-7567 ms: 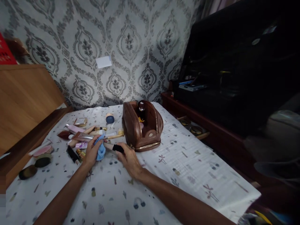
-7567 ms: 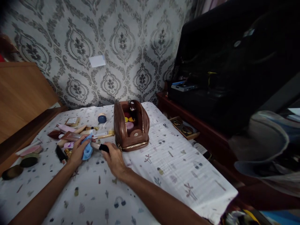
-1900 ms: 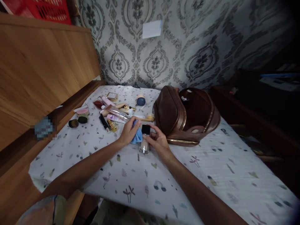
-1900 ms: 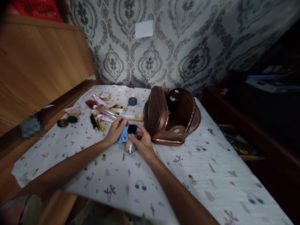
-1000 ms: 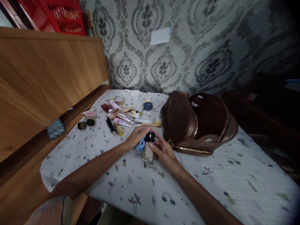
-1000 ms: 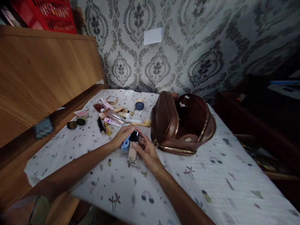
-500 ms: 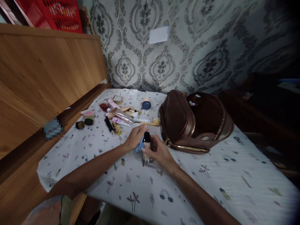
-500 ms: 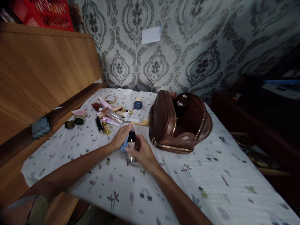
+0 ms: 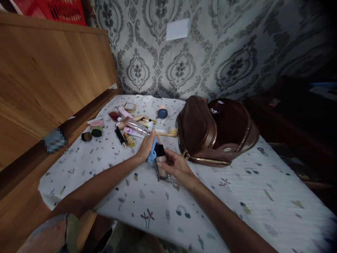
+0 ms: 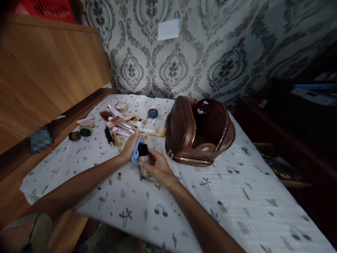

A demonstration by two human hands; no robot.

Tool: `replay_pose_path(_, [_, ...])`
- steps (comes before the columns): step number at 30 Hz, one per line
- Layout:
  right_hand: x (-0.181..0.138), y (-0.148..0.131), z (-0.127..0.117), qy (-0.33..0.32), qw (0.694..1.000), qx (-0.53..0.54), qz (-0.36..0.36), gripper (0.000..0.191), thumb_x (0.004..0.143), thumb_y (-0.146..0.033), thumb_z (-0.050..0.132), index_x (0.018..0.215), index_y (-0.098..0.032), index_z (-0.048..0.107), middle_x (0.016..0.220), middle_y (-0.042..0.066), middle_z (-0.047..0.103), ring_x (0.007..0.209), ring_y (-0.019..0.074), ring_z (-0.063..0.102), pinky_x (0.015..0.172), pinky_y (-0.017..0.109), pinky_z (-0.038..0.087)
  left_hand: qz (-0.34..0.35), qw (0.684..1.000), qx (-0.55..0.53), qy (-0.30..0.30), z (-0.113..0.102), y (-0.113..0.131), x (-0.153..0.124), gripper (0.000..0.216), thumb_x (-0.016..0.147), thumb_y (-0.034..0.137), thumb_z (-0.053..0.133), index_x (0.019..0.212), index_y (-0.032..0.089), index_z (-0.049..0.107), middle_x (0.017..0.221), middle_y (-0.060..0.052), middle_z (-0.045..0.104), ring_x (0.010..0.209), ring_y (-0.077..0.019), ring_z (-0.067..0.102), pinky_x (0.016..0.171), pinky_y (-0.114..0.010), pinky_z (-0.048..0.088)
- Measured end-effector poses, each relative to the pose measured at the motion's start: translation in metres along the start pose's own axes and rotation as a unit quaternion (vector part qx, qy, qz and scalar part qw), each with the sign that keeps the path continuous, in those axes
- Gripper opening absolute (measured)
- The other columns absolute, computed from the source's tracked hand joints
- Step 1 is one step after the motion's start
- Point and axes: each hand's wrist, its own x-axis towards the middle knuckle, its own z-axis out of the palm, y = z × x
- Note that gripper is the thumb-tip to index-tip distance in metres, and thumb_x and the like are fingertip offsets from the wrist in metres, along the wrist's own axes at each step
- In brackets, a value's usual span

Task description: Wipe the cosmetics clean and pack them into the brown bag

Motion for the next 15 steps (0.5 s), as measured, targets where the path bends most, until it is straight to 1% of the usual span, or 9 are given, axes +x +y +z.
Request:
replay_pose_path(2, [0.001,0.001,-0.001,-0.001,1.000,0.027,0.005,0.048,0.065,-0.043,0.083,0.103,-0.020,0.067,0.102,0.005,0.071,0.099,0.0221,0.063,0.089,0.034,0.049,-0.024,0.999,-0.034,0.011,0.000,-0.004,0.002,0.077,0.083,0.084,0.025,0.057,0.018,0.056,0.054,0.000,0.054,0.056,-0.0137,0.051,0.063,-0.027,0.044])
replay_pose_path(4, [0.001,0.002,-0.002,0.008,0.999,0.046,0.012,0.050,0.063,-0.041,0.085,0.105,-0.021,0.067,0.102,0.005,0.071,0.097,0.0218,0.064,0.089,0.035,0.050,-0.038,0.997,-0.070,0.019,0.001,-0.007,0.002,0.077,0.082,0.085,0.029,0.062,0.017,0.060,0.057,0.000,0.057,0.056,-0.0134,0.052,0.062,-0.026,0.044])
replay_pose_path(7, [0.001,0.003,-0.003,0.022,0.998,0.057,0.013,0.054,0.061,-0.039,0.087,0.107,-0.022,0.065,0.103,0.006,0.071,0.094,0.0212,0.066,0.087,0.036,0.051,-0.038,0.994,-0.106,0.003,0.006,-0.010,0.001,0.075,0.082,0.083,0.035,0.075,0.016,0.066,0.065,-0.001,0.061,0.063,-0.0142,0.057,0.064,-0.025,0.045])
replay_pose_path(11, [0.001,0.003,-0.002,0.034,0.998,0.050,-0.009,0.052,0.062,-0.041,0.087,0.104,-0.023,0.061,0.104,0.005,0.070,0.092,0.0201,0.066,0.085,0.035,0.052,-0.033,0.994,-0.096,-0.026,0.011,-0.009,-0.002,0.073,0.085,0.079,0.037,0.091,0.014,0.069,0.079,-0.003,0.066,0.076,-0.0164,0.061,0.075,-0.027,0.048])
replay_pose_path(15, [0.001,0.003,-0.001,0.055,0.997,0.029,-0.042,0.052,0.064,-0.040,0.087,0.104,-0.024,0.058,0.105,0.005,0.067,0.095,0.0196,0.064,0.084,0.033,0.052,-0.013,0.997,-0.071,-0.033,0.011,-0.008,-0.005,0.073,0.085,0.079,0.036,0.095,0.015,0.068,0.088,-0.004,0.067,0.085,-0.0188,0.062,0.083,-0.029,0.047])
